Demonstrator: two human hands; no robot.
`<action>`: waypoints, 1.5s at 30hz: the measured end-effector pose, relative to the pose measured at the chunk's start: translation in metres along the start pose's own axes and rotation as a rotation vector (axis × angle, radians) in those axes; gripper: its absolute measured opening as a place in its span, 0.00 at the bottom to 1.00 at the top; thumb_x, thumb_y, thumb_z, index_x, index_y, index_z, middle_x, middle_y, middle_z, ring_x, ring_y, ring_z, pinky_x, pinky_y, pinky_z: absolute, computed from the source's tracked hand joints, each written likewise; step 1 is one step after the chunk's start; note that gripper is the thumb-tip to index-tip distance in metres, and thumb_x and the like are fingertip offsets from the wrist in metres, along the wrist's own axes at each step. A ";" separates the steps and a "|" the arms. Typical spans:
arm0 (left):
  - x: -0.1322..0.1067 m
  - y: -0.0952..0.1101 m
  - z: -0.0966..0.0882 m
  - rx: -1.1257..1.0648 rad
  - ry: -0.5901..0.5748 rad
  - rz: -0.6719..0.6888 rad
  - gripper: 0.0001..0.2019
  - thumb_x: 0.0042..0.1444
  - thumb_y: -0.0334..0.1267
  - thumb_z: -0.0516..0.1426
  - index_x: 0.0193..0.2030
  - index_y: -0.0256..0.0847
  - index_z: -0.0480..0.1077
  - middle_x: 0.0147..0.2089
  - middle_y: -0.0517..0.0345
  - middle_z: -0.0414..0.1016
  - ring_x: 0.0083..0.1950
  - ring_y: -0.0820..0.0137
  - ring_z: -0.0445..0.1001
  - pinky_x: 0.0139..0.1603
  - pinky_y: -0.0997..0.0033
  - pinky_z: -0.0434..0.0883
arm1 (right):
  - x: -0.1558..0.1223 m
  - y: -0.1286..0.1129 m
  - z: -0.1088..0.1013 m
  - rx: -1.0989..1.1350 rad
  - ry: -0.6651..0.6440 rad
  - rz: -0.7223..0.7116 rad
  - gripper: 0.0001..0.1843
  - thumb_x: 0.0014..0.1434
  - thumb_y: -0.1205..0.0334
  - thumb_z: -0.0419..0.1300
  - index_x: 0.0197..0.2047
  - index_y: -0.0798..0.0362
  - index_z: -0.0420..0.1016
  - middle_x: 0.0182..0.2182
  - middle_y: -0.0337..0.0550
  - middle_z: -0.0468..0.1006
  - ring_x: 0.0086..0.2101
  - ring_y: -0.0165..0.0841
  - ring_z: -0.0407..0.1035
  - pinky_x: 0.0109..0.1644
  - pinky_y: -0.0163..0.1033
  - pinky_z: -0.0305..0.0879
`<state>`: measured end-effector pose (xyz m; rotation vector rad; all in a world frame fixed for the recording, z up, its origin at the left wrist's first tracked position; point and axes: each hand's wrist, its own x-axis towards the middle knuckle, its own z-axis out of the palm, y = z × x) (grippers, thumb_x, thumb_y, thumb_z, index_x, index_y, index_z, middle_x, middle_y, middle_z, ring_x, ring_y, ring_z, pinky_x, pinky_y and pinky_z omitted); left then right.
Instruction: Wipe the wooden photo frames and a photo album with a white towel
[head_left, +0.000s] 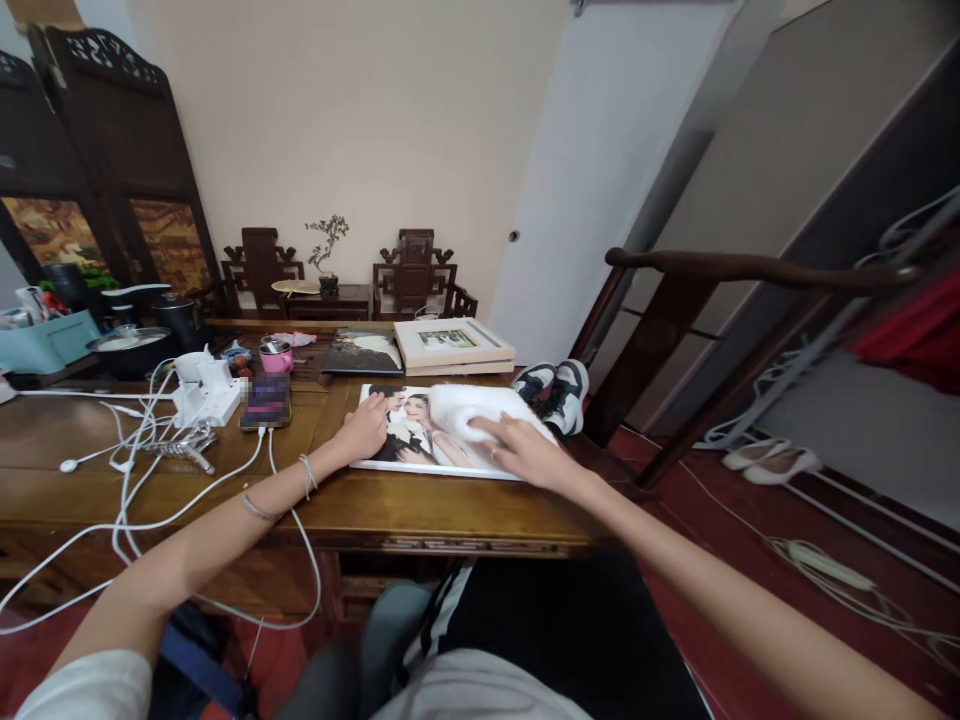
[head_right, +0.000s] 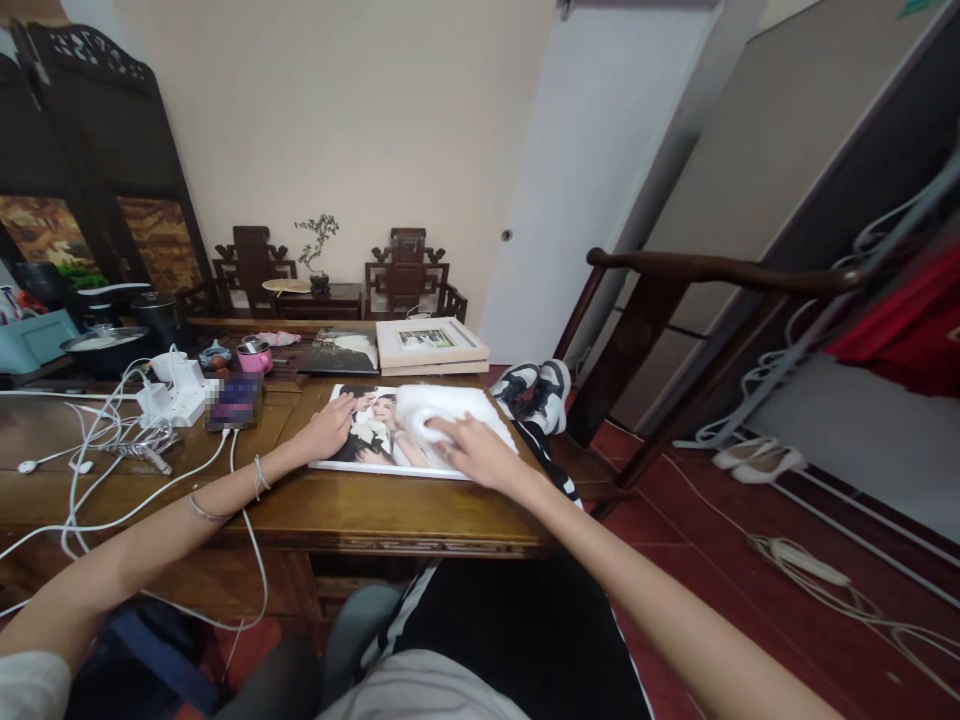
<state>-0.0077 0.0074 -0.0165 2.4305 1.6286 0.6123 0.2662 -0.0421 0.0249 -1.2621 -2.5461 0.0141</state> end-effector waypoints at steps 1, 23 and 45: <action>0.000 -0.001 0.000 -0.022 0.002 0.000 0.22 0.63 0.33 0.43 0.63 0.37 0.59 0.69 0.44 0.54 0.71 0.58 0.50 0.67 0.46 0.54 | 0.014 0.007 0.002 -0.006 0.003 0.052 0.20 0.57 0.69 0.48 0.51 0.54 0.71 0.35 0.47 0.79 0.39 0.42 0.71 0.47 0.44 0.62; -0.005 0.009 0.000 -0.139 0.076 0.035 0.20 0.62 0.41 0.47 0.58 0.40 0.67 0.65 0.51 0.63 0.69 0.59 0.55 0.66 0.53 0.56 | -0.009 0.013 -0.006 0.185 -0.003 -0.025 0.14 0.60 0.60 0.48 0.41 0.51 0.74 0.32 0.43 0.77 0.34 0.39 0.69 0.43 0.41 0.63; -0.005 0.004 0.001 -0.129 0.077 -0.014 0.20 0.62 0.40 0.48 0.60 0.41 0.64 0.66 0.49 0.61 0.69 0.61 0.55 0.67 0.53 0.57 | 0.067 0.045 0.009 0.215 0.064 0.062 0.16 0.55 0.63 0.49 0.42 0.55 0.76 0.34 0.48 0.79 0.37 0.41 0.70 0.46 0.42 0.60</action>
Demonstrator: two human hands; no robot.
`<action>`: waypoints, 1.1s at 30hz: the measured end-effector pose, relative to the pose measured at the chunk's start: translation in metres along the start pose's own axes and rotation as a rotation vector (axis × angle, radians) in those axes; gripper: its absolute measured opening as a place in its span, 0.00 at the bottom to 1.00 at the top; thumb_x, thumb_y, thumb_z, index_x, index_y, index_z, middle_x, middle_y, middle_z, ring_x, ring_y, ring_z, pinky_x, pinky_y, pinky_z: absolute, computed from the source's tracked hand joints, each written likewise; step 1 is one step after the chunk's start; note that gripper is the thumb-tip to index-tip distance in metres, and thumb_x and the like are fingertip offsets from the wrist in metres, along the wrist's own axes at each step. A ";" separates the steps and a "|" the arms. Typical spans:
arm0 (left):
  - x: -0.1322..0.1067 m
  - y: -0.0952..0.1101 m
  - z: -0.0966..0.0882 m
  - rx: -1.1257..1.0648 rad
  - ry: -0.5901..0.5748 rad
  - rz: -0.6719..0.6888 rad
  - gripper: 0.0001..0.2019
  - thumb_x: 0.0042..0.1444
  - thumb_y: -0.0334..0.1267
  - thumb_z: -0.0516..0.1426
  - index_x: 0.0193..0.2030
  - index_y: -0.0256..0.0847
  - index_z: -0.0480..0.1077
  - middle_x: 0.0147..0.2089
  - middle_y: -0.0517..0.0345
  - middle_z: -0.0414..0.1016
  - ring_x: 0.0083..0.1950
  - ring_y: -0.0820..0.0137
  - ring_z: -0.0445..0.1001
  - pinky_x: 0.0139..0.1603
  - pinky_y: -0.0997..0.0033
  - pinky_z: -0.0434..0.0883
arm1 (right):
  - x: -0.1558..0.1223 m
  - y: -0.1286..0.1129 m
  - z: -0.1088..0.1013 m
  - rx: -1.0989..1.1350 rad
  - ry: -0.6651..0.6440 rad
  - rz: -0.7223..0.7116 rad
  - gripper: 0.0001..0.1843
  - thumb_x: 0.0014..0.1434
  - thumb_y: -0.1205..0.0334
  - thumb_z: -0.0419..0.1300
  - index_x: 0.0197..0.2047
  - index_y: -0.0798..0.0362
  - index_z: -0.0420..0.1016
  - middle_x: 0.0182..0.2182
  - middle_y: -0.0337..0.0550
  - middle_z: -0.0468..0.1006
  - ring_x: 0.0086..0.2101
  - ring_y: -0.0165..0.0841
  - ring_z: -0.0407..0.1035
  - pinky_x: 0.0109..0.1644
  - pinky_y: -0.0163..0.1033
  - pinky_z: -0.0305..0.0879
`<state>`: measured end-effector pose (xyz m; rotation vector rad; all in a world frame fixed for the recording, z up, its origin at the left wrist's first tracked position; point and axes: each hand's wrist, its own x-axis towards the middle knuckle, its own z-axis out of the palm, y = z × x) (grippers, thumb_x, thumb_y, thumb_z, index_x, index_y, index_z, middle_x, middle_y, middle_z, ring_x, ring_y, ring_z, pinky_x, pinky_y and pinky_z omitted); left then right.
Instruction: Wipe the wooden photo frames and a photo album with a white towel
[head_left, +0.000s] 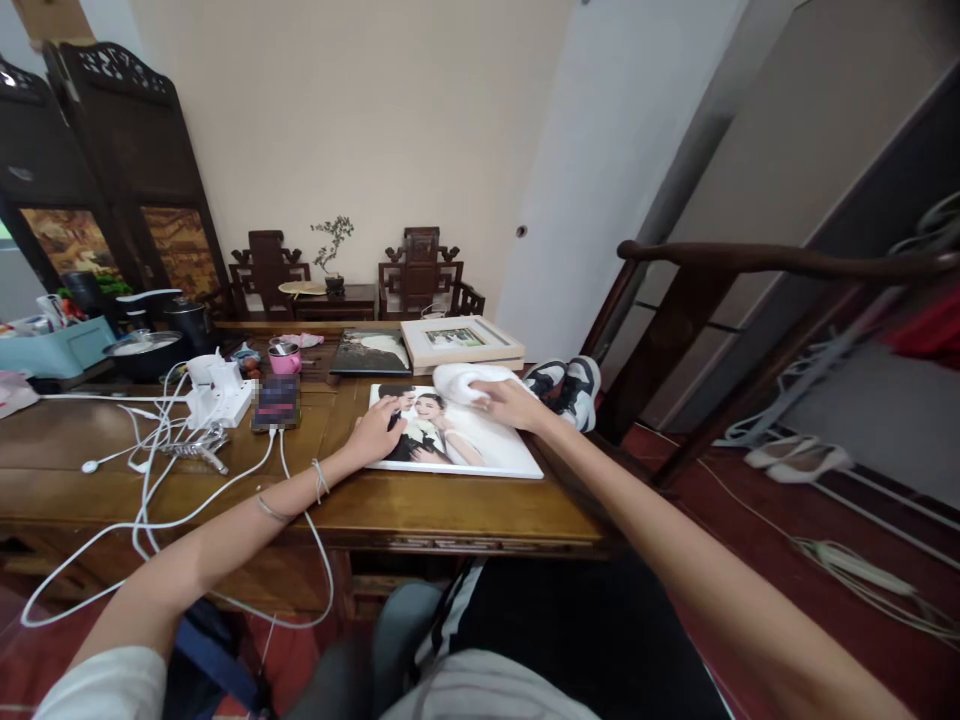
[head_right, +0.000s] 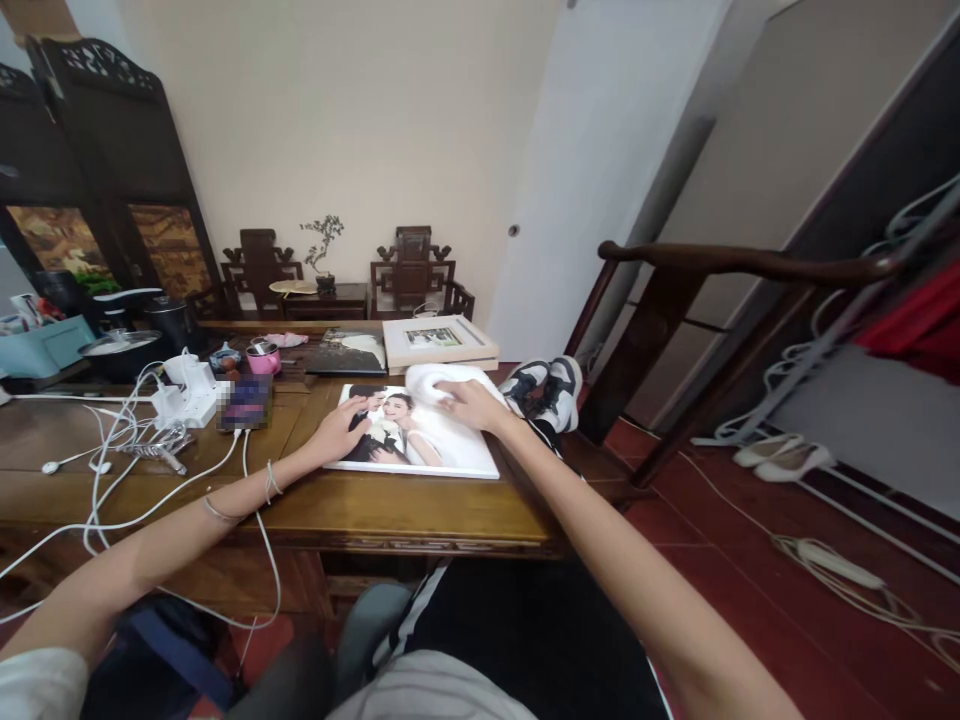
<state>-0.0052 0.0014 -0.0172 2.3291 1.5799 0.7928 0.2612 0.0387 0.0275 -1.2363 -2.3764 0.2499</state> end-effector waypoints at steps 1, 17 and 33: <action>0.000 0.000 0.000 0.005 0.002 -0.003 0.20 0.63 0.40 0.48 0.60 0.40 0.64 0.66 0.49 0.61 0.69 0.61 0.55 0.67 0.54 0.57 | -0.012 0.001 -0.004 -0.034 -0.015 -0.012 0.17 0.55 0.63 0.50 0.42 0.56 0.76 0.32 0.47 0.79 0.36 0.41 0.70 0.46 0.43 0.60; 0.002 -0.002 0.000 0.068 -0.032 0.031 0.21 0.63 0.40 0.47 0.62 0.41 0.61 0.68 0.49 0.58 0.69 0.61 0.54 0.67 0.52 0.56 | -0.077 -0.013 -0.015 -0.024 -0.070 -0.130 0.15 0.60 0.58 0.48 0.40 0.53 0.75 0.31 0.44 0.77 0.34 0.39 0.69 0.44 0.43 0.63; 0.003 0.000 0.004 0.071 0.008 -0.024 0.21 0.63 0.40 0.47 0.61 0.40 0.62 0.67 0.47 0.59 0.69 0.60 0.55 0.66 0.50 0.55 | -0.091 -0.031 -0.014 -0.101 -0.112 -0.009 0.20 0.60 0.60 0.47 0.50 0.53 0.73 0.40 0.51 0.78 0.46 0.46 0.69 0.50 0.46 0.61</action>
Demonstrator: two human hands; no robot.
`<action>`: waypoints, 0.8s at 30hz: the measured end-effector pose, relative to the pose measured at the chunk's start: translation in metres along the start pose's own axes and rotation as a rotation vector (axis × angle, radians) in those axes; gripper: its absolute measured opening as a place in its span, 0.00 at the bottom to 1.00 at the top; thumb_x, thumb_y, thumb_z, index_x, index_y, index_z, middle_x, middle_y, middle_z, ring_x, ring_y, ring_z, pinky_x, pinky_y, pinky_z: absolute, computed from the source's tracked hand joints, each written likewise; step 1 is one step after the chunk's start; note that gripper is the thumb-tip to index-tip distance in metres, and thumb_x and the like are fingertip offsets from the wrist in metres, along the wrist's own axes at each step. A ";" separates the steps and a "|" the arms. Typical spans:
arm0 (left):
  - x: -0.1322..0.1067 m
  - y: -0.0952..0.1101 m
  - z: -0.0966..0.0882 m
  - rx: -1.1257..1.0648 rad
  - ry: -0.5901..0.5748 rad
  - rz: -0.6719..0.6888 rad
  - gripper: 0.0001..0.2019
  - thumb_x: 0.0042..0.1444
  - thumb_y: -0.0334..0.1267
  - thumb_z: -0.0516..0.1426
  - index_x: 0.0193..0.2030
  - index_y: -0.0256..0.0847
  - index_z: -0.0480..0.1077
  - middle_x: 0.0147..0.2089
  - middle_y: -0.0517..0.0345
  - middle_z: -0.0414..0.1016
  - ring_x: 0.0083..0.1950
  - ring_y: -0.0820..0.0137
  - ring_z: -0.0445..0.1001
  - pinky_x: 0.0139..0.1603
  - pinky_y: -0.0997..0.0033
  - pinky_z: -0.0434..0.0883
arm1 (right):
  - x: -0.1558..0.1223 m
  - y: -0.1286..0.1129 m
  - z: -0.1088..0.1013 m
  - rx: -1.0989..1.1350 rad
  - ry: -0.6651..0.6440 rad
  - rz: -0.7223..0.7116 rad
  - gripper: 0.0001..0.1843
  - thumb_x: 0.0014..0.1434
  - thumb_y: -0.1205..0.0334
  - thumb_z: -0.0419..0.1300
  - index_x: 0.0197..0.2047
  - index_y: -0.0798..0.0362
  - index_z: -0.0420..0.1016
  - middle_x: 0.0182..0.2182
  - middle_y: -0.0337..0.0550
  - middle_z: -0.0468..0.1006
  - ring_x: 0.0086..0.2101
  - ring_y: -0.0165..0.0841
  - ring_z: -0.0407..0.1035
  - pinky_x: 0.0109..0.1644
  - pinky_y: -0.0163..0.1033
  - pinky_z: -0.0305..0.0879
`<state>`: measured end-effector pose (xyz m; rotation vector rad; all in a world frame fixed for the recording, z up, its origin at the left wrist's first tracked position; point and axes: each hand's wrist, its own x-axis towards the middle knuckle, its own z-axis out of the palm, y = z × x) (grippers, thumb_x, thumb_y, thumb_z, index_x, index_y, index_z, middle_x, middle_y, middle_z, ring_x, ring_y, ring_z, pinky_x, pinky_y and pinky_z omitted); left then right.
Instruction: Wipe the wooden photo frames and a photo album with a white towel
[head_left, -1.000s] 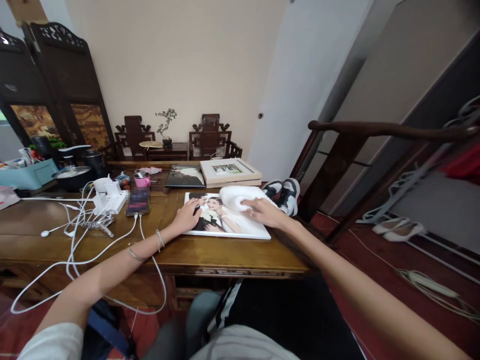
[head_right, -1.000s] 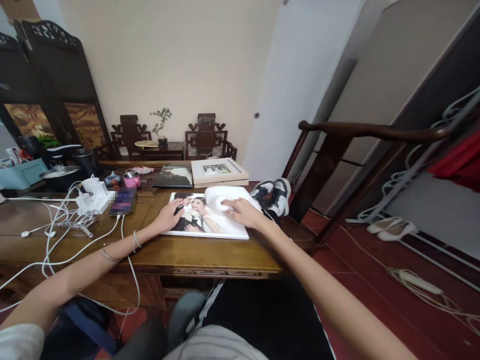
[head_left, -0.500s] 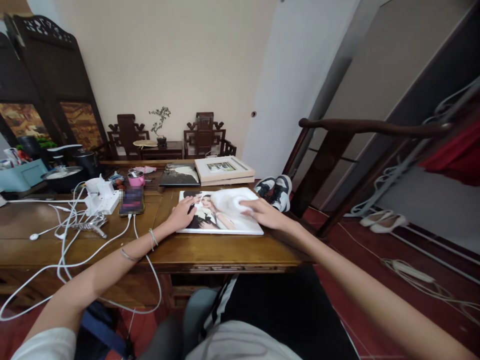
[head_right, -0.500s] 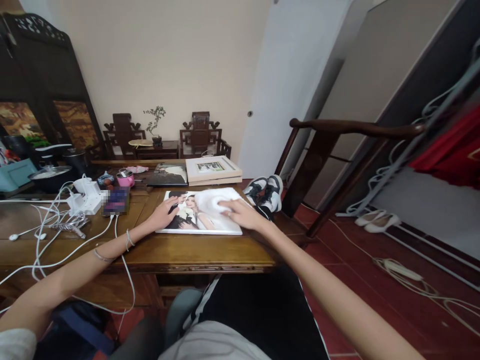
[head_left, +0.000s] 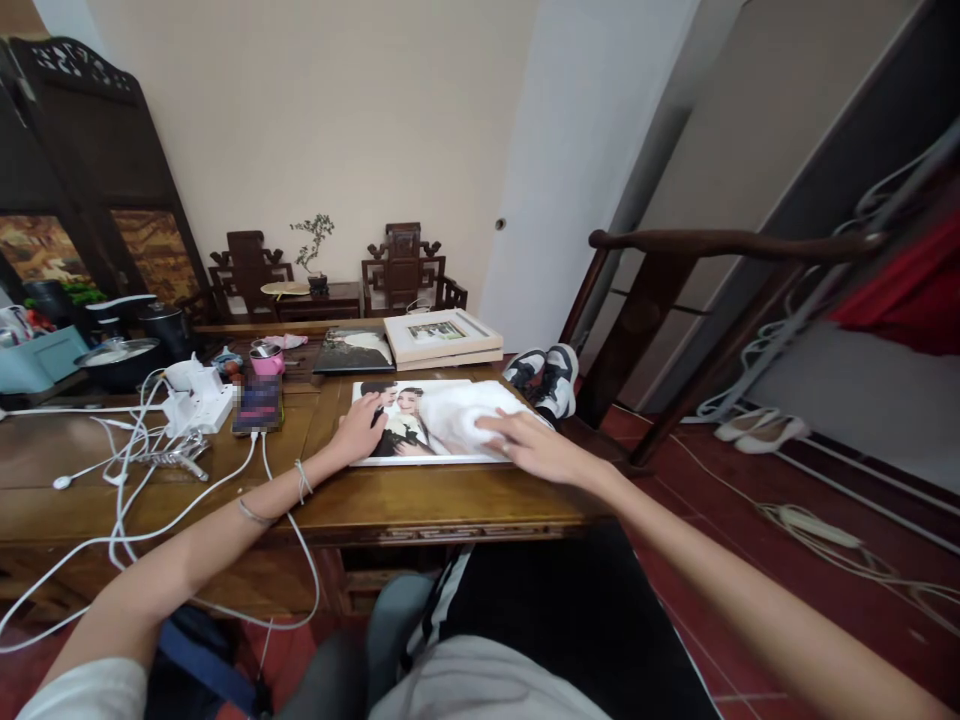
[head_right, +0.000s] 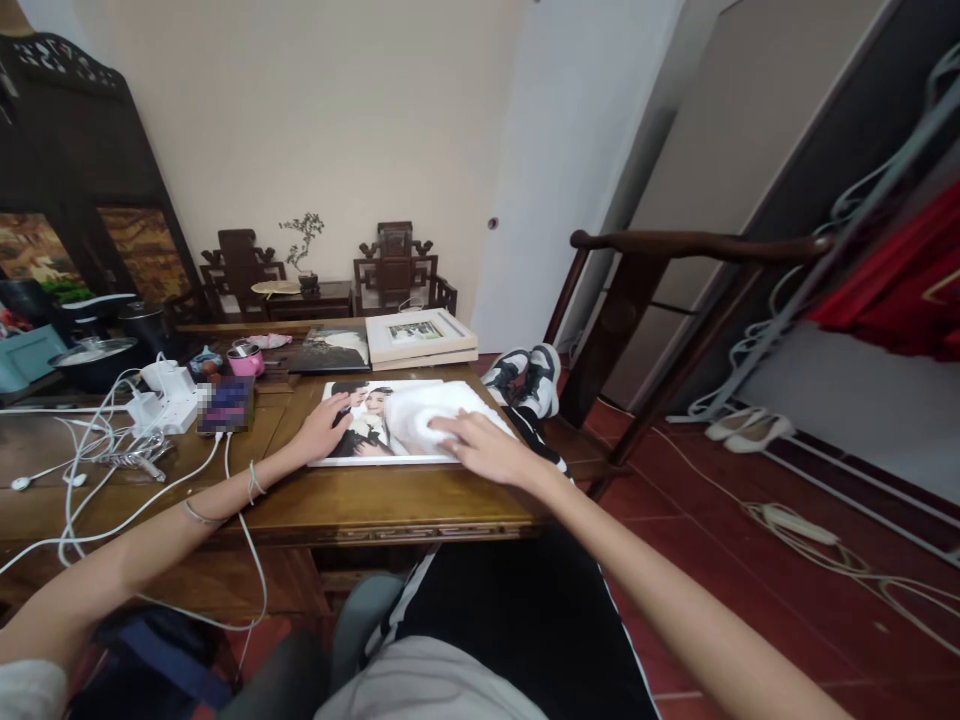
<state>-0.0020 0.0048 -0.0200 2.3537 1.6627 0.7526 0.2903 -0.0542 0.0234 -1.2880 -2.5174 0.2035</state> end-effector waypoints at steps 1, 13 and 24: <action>-0.001 0.001 -0.001 0.006 -0.008 -0.001 0.21 0.63 0.40 0.47 0.61 0.40 0.62 0.67 0.47 0.59 0.69 0.60 0.55 0.67 0.50 0.55 | -0.017 -0.006 0.001 0.004 -0.014 0.011 0.21 0.60 0.59 0.46 0.51 0.52 0.73 0.44 0.52 0.77 0.51 0.48 0.66 0.53 0.47 0.60; 0.002 -0.002 -0.002 0.038 -0.071 0.028 0.22 0.64 0.40 0.45 0.64 0.42 0.59 0.69 0.49 0.56 0.70 0.59 0.51 0.67 0.49 0.53 | 0.016 0.015 0.003 0.106 -0.008 0.005 0.23 0.59 0.56 0.48 0.54 0.52 0.73 0.50 0.51 0.75 0.53 0.48 0.65 0.56 0.49 0.58; 0.000 0.006 -0.011 0.030 -0.096 -0.002 0.22 0.64 0.41 0.45 0.65 0.44 0.57 0.69 0.49 0.55 0.70 0.60 0.51 0.66 0.47 0.54 | 0.095 0.033 0.008 0.038 0.120 0.032 0.19 0.58 0.64 0.49 0.49 0.55 0.74 0.43 0.52 0.79 0.43 0.45 0.69 0.47 0.42 0.59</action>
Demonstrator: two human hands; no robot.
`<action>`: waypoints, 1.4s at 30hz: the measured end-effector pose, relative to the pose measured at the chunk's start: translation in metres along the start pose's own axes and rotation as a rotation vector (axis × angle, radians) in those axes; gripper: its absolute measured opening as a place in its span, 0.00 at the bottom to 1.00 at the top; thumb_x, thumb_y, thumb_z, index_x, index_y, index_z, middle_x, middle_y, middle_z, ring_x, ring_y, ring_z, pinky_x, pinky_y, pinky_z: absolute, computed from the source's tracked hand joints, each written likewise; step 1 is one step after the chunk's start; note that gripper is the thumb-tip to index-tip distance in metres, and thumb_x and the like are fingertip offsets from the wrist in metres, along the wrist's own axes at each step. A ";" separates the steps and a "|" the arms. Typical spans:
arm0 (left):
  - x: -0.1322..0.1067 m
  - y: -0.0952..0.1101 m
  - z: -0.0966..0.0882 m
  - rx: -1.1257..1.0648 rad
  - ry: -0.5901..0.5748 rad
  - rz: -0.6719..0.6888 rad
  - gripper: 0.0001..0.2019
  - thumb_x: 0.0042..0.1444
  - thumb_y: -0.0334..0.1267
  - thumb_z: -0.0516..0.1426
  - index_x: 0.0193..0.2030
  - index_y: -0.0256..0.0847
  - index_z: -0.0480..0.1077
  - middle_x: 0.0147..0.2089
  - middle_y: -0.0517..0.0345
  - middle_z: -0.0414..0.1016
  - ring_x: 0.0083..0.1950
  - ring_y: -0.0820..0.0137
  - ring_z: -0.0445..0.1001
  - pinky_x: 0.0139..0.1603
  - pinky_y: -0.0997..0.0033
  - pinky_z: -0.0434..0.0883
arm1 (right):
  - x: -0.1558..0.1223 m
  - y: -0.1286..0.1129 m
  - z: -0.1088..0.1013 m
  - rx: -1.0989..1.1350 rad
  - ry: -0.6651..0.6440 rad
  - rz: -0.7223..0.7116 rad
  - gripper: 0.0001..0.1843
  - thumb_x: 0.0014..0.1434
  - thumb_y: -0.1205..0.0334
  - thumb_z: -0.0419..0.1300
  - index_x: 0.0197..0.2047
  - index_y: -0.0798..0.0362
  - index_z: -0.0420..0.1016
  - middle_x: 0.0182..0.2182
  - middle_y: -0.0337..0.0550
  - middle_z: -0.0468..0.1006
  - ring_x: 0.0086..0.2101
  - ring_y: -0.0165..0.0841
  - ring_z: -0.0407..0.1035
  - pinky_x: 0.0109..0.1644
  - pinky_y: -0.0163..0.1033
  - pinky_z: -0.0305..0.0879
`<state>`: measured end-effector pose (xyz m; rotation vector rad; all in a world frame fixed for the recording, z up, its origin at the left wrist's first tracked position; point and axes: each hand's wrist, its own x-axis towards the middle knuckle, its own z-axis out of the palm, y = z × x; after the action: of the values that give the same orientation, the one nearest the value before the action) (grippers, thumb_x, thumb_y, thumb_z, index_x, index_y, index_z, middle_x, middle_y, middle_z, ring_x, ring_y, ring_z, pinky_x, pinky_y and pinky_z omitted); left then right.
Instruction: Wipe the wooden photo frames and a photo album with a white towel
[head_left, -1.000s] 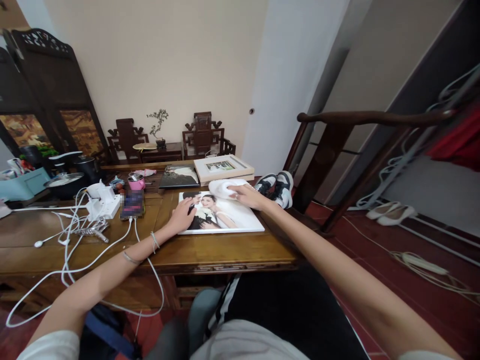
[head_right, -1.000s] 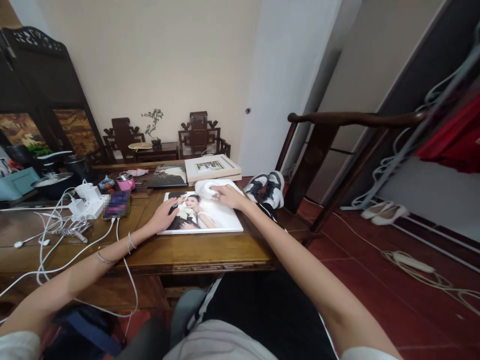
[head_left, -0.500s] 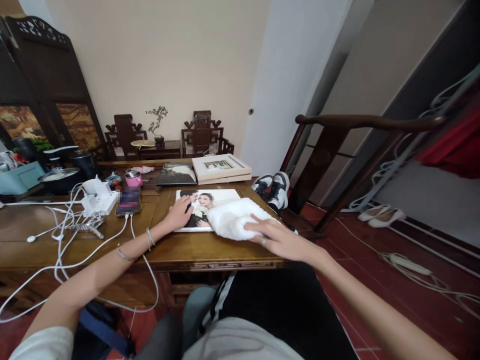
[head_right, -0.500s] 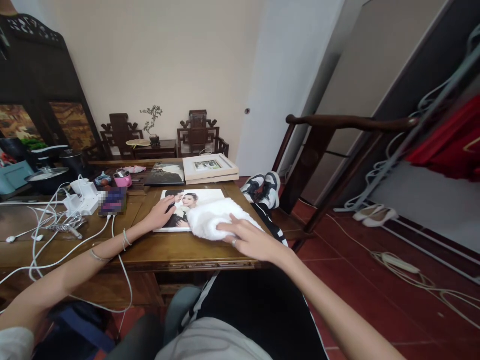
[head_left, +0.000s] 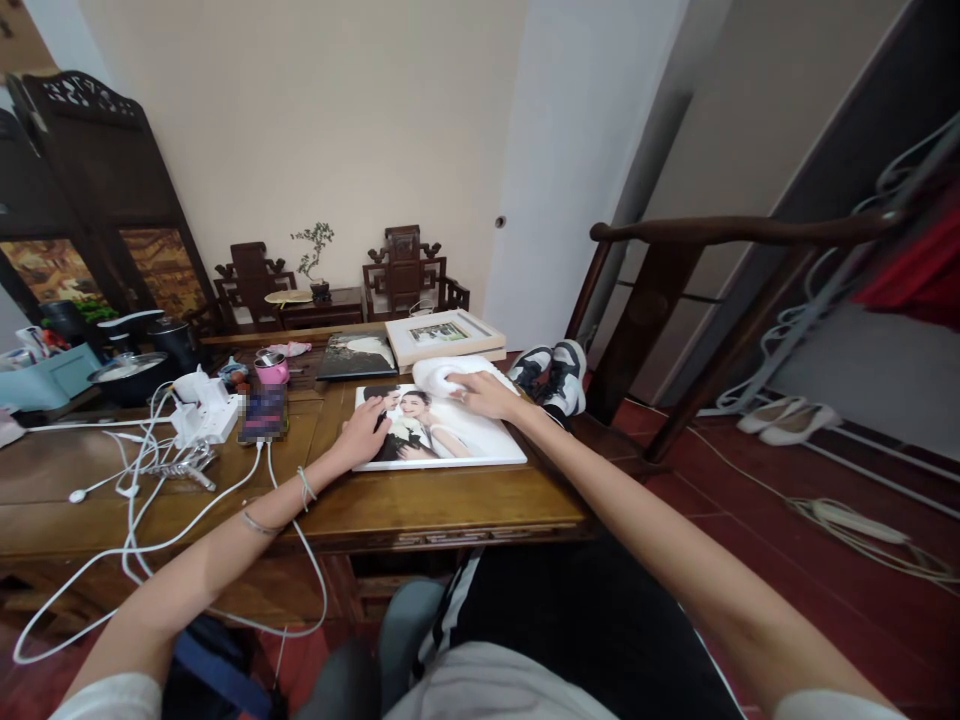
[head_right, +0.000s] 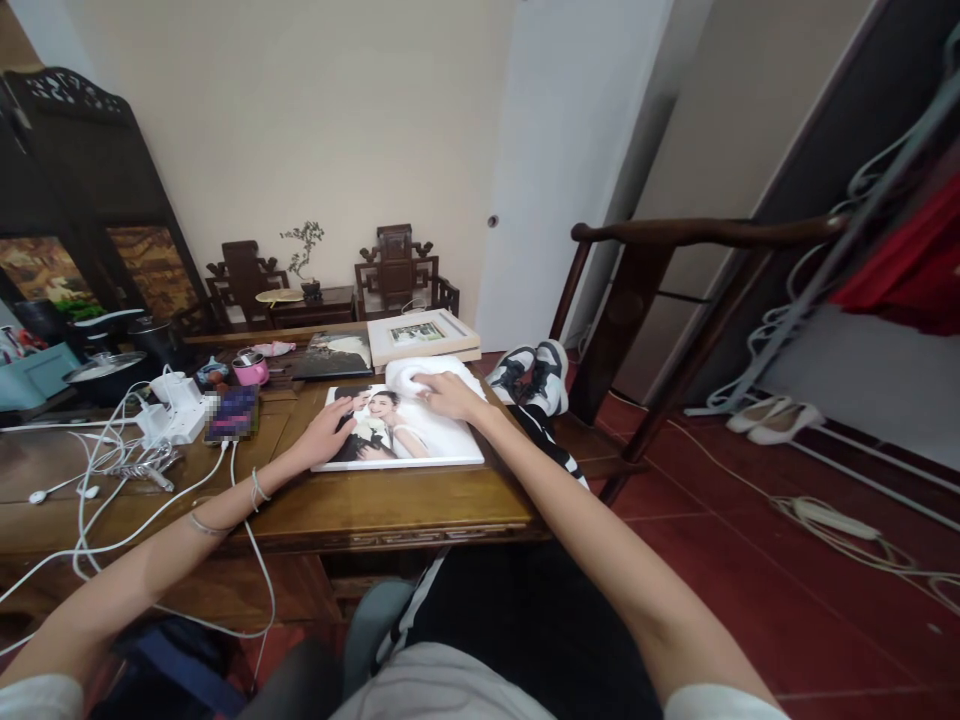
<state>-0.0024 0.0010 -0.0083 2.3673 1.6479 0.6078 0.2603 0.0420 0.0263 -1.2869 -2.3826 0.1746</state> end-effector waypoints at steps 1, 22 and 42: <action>-0.001 0.002 -0.001 0.003 -0.005 -0.021 0.22 0.64 0.41 0.45 0.65 0.44 0.57 0.69 0.49 0.55 0.70 0.59 0.51 0.66 0.46 0.53 | -0.009 -0.006 -0.002 -0.020 -0.017 -0.012 0.18 0.58 0.63 0.49 0.48 0.55 0.74 0.39 0.51 0.80 0.41 0.44 0.70 0.46 0.41 0.59; -0.004 0.004 -0.003 0.024 -0.052 -0.035 0.23 0.65 0.41 0.44 0.66 0.47 0.54 0.70 0.49 0.52 0.71 0.57 0.48 0.65 0.41 0.53 | -0.029 -0.003 -0.011 0.095 -0.056 -0.089 0.17 0.56 0.61 0.49 0.44 0.53 0.75 0.37 0.46 0.79 0.41 0.42 0.69 0.47 0.42 0.62; 0.003 -0.007 0.007 -0.004 0.034 0.024 0.22 0.63 0.41 0.46 0.63 0.42 0.62 0.68 0.48 0.57 0.69 0.59 0.54 0.66 0.51 0.56 | -0.133 -0.050 -0.021 0.007 -0.202 -0.125 0.16 0.61 0.59 0.47 0.45 0.48 0.74 0.45 0.48 0.76 0.58 0.49 0.58 0.53 0.49 0.59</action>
<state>-0.0044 0.0063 -0.0164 2.3897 1.6324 0.6585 0.2949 -0.0976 0.0200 -1.1604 -2.6207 0.2872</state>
